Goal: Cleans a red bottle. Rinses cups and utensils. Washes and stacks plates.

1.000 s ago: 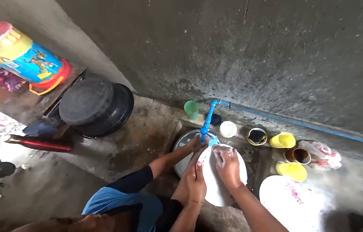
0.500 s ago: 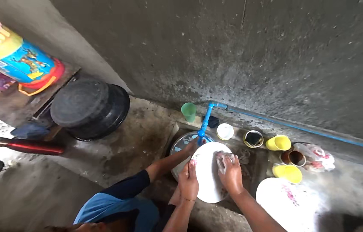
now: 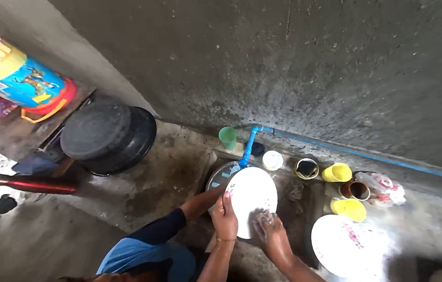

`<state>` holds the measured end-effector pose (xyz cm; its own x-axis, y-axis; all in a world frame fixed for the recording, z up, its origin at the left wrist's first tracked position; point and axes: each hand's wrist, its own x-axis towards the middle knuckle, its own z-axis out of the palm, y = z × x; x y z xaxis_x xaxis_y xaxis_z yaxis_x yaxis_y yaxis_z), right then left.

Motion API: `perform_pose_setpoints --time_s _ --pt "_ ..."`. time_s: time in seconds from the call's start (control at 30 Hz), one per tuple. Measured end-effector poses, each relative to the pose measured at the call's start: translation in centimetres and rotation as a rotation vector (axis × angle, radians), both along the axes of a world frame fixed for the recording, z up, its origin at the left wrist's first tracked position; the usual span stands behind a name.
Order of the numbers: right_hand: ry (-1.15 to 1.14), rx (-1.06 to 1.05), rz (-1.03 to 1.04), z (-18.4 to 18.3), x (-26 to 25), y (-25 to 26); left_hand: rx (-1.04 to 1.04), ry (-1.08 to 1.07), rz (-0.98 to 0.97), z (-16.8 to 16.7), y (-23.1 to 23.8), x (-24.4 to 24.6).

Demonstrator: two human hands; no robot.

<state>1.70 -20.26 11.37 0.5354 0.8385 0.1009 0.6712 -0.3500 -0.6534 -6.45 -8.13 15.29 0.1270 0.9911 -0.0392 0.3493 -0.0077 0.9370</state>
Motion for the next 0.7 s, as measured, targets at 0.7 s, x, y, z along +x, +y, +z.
perform_pose_setpoints --time_s 0.7 --pt "0.06 0.017 -0.119 0.5 1.7 -0.4 0.135 0.009 -0.051 1.5 -1.5 2.4"
